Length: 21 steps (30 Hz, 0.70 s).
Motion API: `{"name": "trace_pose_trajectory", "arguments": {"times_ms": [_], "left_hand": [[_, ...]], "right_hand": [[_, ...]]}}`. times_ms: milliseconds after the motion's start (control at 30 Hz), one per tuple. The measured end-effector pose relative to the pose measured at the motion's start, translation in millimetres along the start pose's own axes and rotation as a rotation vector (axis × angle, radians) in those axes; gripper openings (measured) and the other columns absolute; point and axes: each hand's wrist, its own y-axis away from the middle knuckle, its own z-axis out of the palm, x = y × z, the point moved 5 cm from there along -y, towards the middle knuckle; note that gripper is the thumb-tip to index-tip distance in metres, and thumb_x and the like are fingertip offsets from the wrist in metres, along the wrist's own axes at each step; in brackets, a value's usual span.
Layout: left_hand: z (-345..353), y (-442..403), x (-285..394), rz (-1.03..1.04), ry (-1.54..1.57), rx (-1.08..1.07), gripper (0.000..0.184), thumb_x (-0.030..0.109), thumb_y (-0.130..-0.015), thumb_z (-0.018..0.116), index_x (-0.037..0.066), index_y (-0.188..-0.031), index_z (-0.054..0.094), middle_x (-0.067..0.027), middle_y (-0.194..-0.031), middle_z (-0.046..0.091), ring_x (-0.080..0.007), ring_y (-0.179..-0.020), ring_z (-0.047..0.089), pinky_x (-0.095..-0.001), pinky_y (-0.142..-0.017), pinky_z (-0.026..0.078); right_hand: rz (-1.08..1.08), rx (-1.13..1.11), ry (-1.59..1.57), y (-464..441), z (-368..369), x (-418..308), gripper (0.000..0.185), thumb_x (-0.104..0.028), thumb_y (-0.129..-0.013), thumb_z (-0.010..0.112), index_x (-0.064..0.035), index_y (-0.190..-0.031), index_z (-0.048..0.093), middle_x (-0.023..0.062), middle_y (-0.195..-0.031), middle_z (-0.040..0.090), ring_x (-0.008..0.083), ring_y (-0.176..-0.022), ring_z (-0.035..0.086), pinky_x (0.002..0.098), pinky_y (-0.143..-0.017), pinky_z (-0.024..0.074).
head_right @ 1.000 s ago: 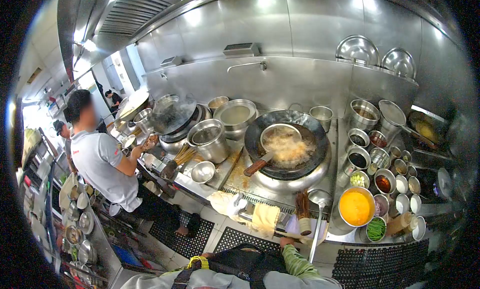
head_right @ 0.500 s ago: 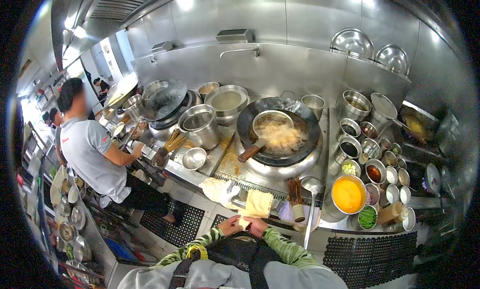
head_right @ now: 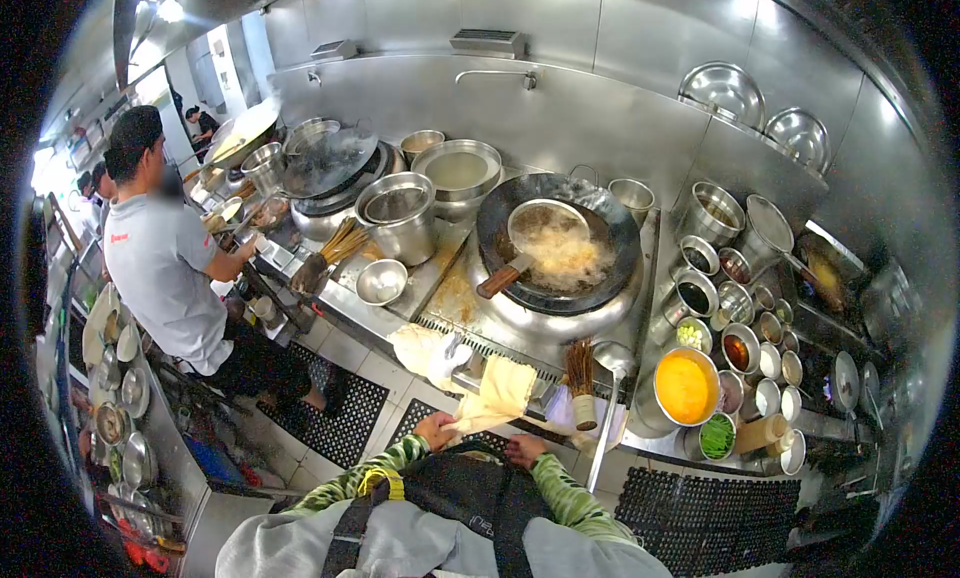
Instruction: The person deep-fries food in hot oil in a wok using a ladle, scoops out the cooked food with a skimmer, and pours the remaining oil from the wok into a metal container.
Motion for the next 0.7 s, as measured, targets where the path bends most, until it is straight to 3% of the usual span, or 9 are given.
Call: {"name": "trace_pose_trajectory", "arguments": {"times_ms": [67, 167, 200, 333, 367, 433, 467, 533, 700], "left_hand": [[0, 4, -12, -0.075, 0.011, -0.015, 0.038, 0.031, -0.077, 0.072, 0.006, -0.106, 0.066, -0.0161, -0.100, 0.069, -0.0326, -0.094, 0.066, -0.0384, -0.084, 0.052], [11, -2, -42, -0.085, -0.087, -0.099, 0.042, 0.037, -0.078, 0.070, 0.005, -0.105, 0.066, -0.0171, -0.102, 0.068, -0.0333, -0.096, 0.065, -0.0403, -0.084, 0.052], [8, -1, -42, 0.002, -0.165, -0.108, 0.043, 0.041, -0.080, 0.067, 0.006, -0.105, 0.066, -0.0188, -0.103, 0.067, -0.0348, -0.096, 0.065, -0.0431, -0.084, 0.051], [15, -19, -74, 0.100, -0.280, -0.241, 0.041, 0.043, -0.084, 0.061, 0.008, -0.105, 0.066, -0.0197, -0.102, 0.067, -0.0382, -0.098, 0.063, -0.0446, -0.085, 0.050], [16, -26, -86, 0.132, -0.306, -0.241, 0.042, 0.045, -0.084, 0.060, 0.009, -0.105, 0.066, -0.0191, -0.102, 0.067, -0.0380, -0.099, 0.062, -0.0444, -0.086, 0.050], [2, -24, -75, 0.196, -0.357, -0.317, 0.041, 0.045, -0.086, 0.058, 0.009, -0.104, 0.065, -0.0189, -0.102, 0.067, -0.0378, -0.099, 0.062, -0.0447, -0.086, 0.050], [-4, -25, -72, 0.195, -0.358, -0.343, 0.041, 0.045, -0.086, 0.058, 0.009, -0.105, 0.064, -0.0188, -0.102, 0.067, -0.0376, -0.099, 0.062, -0.0446, -0.086, 0.050], [-11, -25, -71, 0.187, -0.354, -0.397, 0.041, 0.045, -0.088, 0.056, 0.009, -0.107, 0.063, -0.0187, -0.102, 0.067, -0.0374, -0.099, 0.062, -0.0444, -0.086, 0.049], [-21, -18, -71, 0.242, -0.254, -0.311, 0.044, 0.047, -0.087, 0.056, 0.009, -0.109, 0.061, -0.0196, -0.101, 0.066, -0.0373, -0.098, 0.063, -0.0451, -0.086, 0.049]], "right_hand": [[-0.058, 0.198, -0.066, 15, -14, 6, 0.011, -0.021, -0.092, 0.053, -0.0098, -0.090, 0.055, 0.0044, -0.074, 0.055, 0.0208, -0.063, 0.055, 0.0351, -0.052, 0.0424], [-0.088, 0.271, -0.030, 10, -44, 22, 0.016, -0.025, -0.093, 0.052, -0.0116, -0.099, 0.058, 0.0063, -0.077, 0.059, 0.0222, -0.063, 0.058, 0.0367, -0.052, 0.0452], [-0.117, 0.328, 0.015, 10, -50, 26, 0.020, -0.023, -0.091, 0.054, -0.0054, -0.098, 0.061, 0.0109, -0.085, 0.065, 0.0234, -0.066, 0.060, 0.0393, -0.057, 0.0486], [-0.216, 0.418, 0.155, 14, -70, 40, 0.021, -0.027, -0.092, 0.051, -0.0107, -0.093, 0.064, 0.0055, -0.075, 0.063, 0.0256, -0.063, 0.062, 0.0405, -0.051, 0.0476], [-0.260, 0.408, 0.480, 7, -81, 50, 0.020, -0.027, -0.089, 0.053, -0.0104, -0.089, 0.065, 0.0064, -0.075, 0.065, 0.0257, -0.063, 0.063, 0.0409, -0.053, 0.0488], [-0.421, 0.444, 1.704, -6, -85, 77, 0.019, -0.025, -0.084, 0.057, -0.0099, -0.081, 0.069, 0.0081, -0.074, 0.068, 0.0260, -0.064, 0.065, 0.0417, -0.055, 0.0511], [-0.461, 0.441, 2.066, -10, -85, 96, 0.019, -0.024, -0.082, 0.059, -0.0096, -0.077, 0.070, 0.0090, -0.073, 0.069, 0.0262, -0.065, 0.066, 0.0420, -0.057, 0.0523], [-0.024, 0.334, 1.806, -13, -92, 126, 0.019, -0.021, -0.082, 0.057, -0.0097, -0.080, 0.072, 0.0094, -0.075, 0.070, 0.0296, -0.066, 0.066, 0.0439, -0.061, 0.0537], [-0.417, 0.269, 1.831, -60, -105, 181, 0.023, -0.024, -0.085, 0.053, -0.0105, -0.088, 0.072, 0.0113, -0.085, 0.070, 0.0327, -0.076, 0.068, 0.0482, -0.068, 0.0541]]}}
